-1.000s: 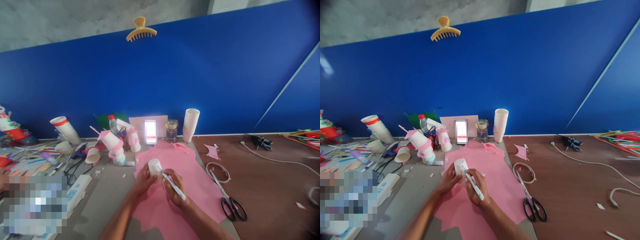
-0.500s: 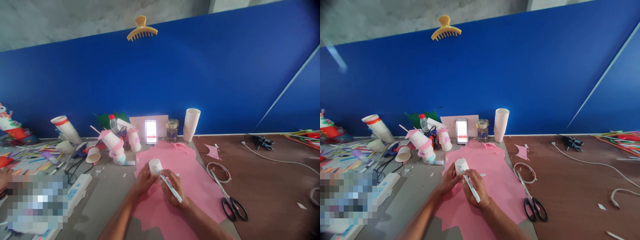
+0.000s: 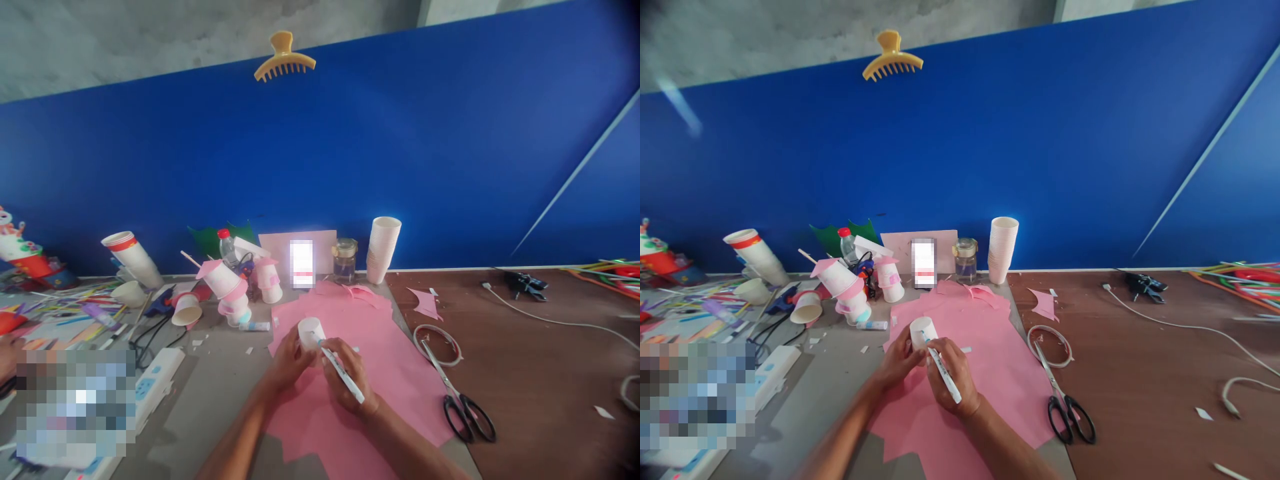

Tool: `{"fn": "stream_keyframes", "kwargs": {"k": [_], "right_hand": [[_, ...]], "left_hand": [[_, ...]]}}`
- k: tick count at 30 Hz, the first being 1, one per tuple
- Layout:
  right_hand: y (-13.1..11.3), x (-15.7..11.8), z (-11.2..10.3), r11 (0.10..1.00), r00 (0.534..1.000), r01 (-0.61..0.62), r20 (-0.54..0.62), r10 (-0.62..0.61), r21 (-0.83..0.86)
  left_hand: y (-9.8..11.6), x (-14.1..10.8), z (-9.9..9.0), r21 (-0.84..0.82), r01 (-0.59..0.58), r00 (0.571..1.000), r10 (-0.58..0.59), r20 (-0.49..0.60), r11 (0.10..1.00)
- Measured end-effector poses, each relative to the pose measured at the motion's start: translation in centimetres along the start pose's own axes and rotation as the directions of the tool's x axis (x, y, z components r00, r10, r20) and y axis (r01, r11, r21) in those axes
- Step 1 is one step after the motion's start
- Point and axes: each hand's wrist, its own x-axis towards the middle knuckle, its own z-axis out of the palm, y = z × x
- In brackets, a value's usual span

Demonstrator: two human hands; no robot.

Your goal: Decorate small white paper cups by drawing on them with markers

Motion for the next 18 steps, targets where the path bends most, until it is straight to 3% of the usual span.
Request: {"fn": "stream_keyframes", "kwargs": {"k": [4,18], "right_hand": [[-0.1,0.1,-0.1,1.0,1.0,-0.015,-0.014,0.015,-0.006],[0.4,-0.1,-0.1,0.993,0.993,-0.111,-0.048,0.109,-0.028]], "left_hand": [[-0.5,0.1,0.1,-0.077,-0.017,1.0,0.019,0.021,0.997],[0.6,-0.2,0.0,-0.058,-0.001,1.0,0.003,0.021,0.998]]}}
